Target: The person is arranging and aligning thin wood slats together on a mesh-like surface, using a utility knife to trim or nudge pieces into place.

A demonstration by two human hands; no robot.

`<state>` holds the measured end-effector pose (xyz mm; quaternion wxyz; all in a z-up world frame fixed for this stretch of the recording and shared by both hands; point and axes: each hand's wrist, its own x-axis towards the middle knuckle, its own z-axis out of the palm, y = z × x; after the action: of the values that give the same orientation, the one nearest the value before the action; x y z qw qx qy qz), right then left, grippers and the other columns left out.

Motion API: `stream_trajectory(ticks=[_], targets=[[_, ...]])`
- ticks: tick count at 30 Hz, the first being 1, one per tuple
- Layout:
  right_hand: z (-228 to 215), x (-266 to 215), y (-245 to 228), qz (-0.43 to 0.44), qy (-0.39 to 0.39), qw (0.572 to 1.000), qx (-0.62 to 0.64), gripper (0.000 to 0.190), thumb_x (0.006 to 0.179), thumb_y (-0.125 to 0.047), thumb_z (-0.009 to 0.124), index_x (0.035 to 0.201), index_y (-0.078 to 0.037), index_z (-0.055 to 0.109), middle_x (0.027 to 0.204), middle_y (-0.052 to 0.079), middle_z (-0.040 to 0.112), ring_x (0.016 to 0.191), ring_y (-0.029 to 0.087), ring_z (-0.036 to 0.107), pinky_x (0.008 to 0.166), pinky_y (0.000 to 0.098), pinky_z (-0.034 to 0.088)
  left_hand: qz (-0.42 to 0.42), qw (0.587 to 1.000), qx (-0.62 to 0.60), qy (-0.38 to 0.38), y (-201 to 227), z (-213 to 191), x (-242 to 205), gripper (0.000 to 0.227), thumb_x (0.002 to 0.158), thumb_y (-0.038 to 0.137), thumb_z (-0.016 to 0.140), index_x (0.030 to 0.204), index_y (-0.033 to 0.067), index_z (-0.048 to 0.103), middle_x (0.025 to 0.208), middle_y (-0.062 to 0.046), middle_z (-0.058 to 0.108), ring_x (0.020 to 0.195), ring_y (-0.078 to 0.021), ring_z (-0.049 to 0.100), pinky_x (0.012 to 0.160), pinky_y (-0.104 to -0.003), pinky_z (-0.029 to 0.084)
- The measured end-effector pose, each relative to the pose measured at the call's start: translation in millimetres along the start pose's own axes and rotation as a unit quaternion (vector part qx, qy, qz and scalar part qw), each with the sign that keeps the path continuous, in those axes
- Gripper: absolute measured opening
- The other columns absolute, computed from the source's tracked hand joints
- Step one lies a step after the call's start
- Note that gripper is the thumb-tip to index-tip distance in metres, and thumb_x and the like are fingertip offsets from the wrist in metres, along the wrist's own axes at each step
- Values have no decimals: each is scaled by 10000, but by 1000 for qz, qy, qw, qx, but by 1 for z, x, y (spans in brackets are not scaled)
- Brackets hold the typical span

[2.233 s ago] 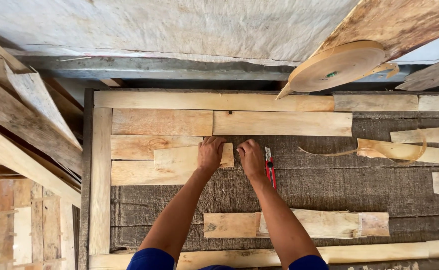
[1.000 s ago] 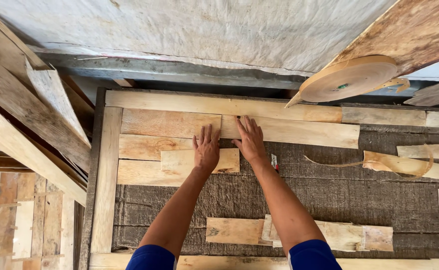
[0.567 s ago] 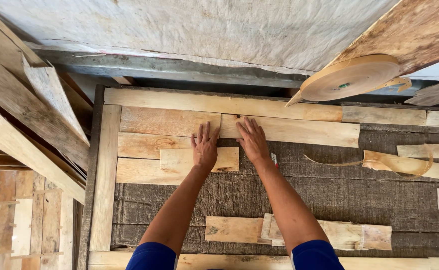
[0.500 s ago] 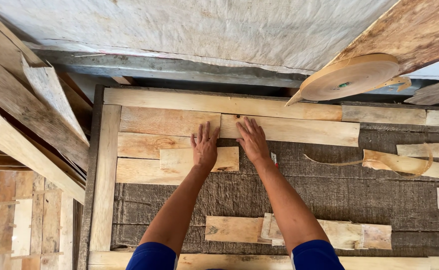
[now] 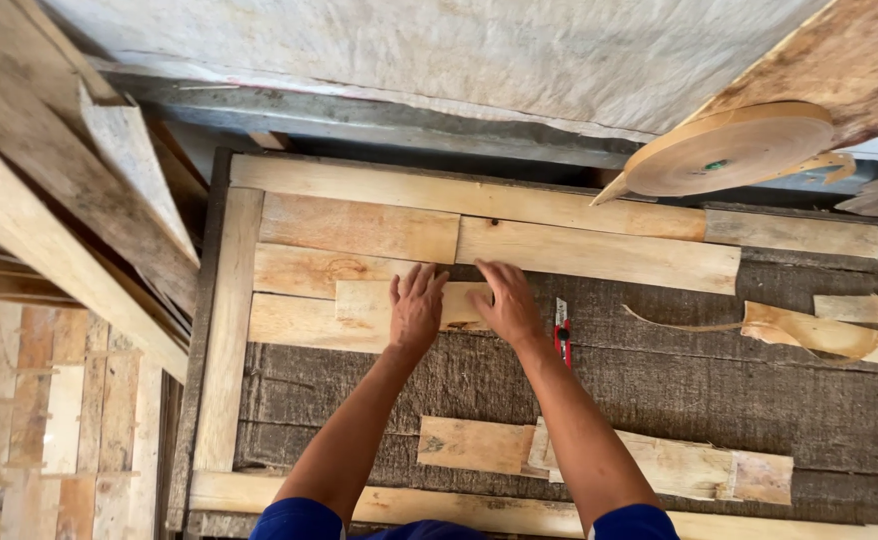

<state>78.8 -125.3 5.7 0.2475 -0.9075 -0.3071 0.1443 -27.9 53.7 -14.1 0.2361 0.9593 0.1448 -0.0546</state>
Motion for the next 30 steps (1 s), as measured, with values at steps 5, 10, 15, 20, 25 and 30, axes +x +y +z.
stream_trajectory(ticks=[5,10,15,20,25,30], targets=[[-20,-20,-55,-38,-87,994,-45,1084,681,-394,940,1576,-183,366,1613,125,389,1479,346,334,1222,533,316,4,999,14,-37,9,-15,-36,530,999,204,536,1524,236,466,1667,-60,320,1595,-264,192,1281,-595,92],[4,-23,-36,-55,-88,991,-78,1148,650,-338,963,1584,-181,314,1617,127,355,1496,369,309,1241,550,289,30,997,48,-54,17,-38,-39,721,928,316,633,1580,231,338,1706,-125,183,1587,-312,101,1240,-654,30],[-11,-30,-39,-55,-77,995,-28,1122,668,-306,962,1584,-176,327,1620,130,348,1506,366,296,1232,549,296,47,984,103,-134,22,-58,-32,1050,819,614,720,1625,281,134,1727,-107,103,1582,-311,48,1207,-692,5],[-26,-49,-45,-65,-57,996,-25,1086,686,-292,952,1582,-180,349,1625,120,363,1521,360,287,1238,522,309,64,991,92,-67,17,-40,-42,1068,812,670,723,1633,238,193,1657,-95,276,1549,-306,189,1222,-707,45],[-41,-84,-64,-64,17,998,-3,1116,659,-308,944,1577,-132,336,1643,160,318,1524,367,266,1227,517,314,47,997,51,-44,29,-57,-67,1102,770,640,768,1630,162,272,1515,-105,455,1462,-274,369,1237,-620,158],[1,-130,-59,94,130,970,180,904,881,-325,794,1606,-48,331,1480,202,498,1327,318,552,1078,446,516,10,1000,-24,-4,34,-66,-102,1095,699,609,836,1574,124,390,1425,-114,512,1349,-287,453,1166,-499,310]])
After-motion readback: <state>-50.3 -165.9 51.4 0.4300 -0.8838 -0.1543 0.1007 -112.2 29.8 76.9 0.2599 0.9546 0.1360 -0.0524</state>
